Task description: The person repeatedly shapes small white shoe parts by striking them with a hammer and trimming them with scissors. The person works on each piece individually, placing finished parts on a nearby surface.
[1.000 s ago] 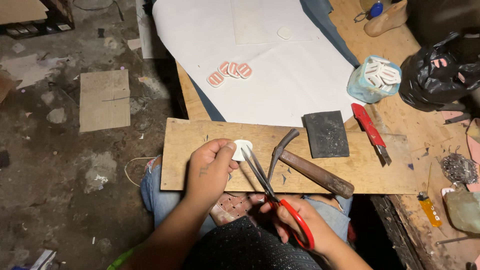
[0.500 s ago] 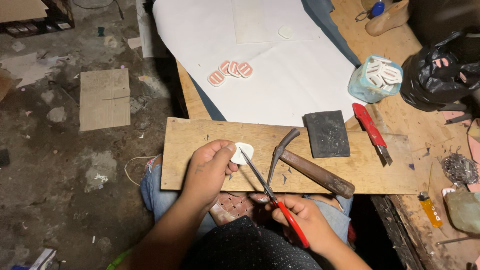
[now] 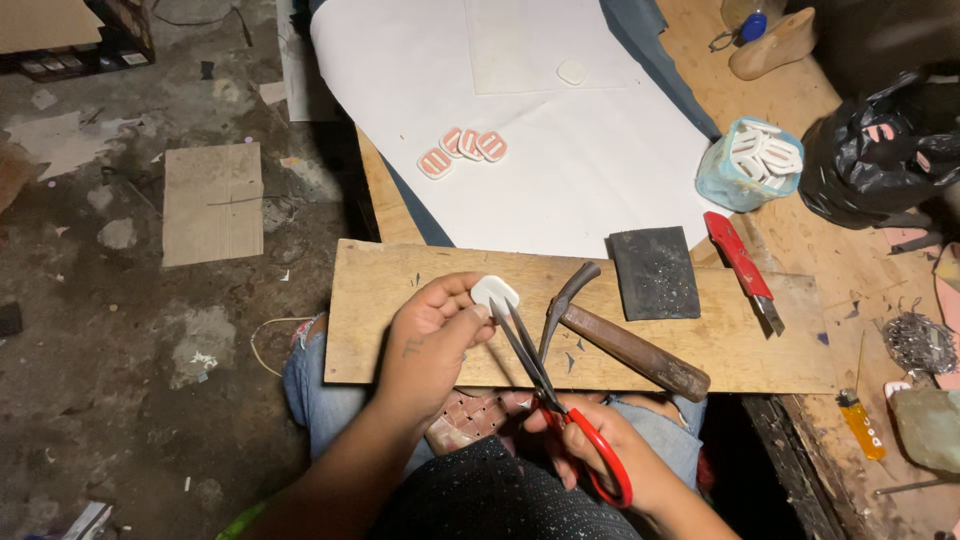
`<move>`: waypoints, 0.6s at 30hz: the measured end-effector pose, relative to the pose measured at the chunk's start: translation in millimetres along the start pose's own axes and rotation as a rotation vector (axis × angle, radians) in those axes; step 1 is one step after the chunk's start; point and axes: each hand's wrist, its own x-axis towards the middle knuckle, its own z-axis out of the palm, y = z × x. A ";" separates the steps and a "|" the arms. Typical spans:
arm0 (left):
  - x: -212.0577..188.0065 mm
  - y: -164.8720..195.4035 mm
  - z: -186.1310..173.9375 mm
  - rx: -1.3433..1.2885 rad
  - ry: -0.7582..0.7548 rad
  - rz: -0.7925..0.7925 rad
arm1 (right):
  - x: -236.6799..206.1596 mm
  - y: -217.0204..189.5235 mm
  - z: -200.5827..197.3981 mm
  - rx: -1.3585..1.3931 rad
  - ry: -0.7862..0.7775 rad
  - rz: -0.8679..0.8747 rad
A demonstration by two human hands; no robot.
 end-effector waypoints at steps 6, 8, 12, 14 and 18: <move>-1.2 -0.3 -1.5 -0.157 -0.022 -0.031 | 3.7 -5.0 -0.1 -0.003 -0.052 -0.019; 0.4 0.7 -4.5 -0.153 0.002 -0.059 | 4.5 -4.9 -1.0 -0.039 -0.066 -0.030; 2.7 0.5 -7.1 -0.105 0.048 -0.073 | 5.7 -2.4 -2.2 -0.072 -0.054 -0.035; 2.1 -0.2 -7.7 -0.106 0.044 -0.040 | 4.5 -2.6 -3.2 -0.031 -0.060 0.015; -1.2 0.4 -10.1 0.065 0.007 0.088 | 0.7 -8.1 -5.6 0.014 -0.096 0.054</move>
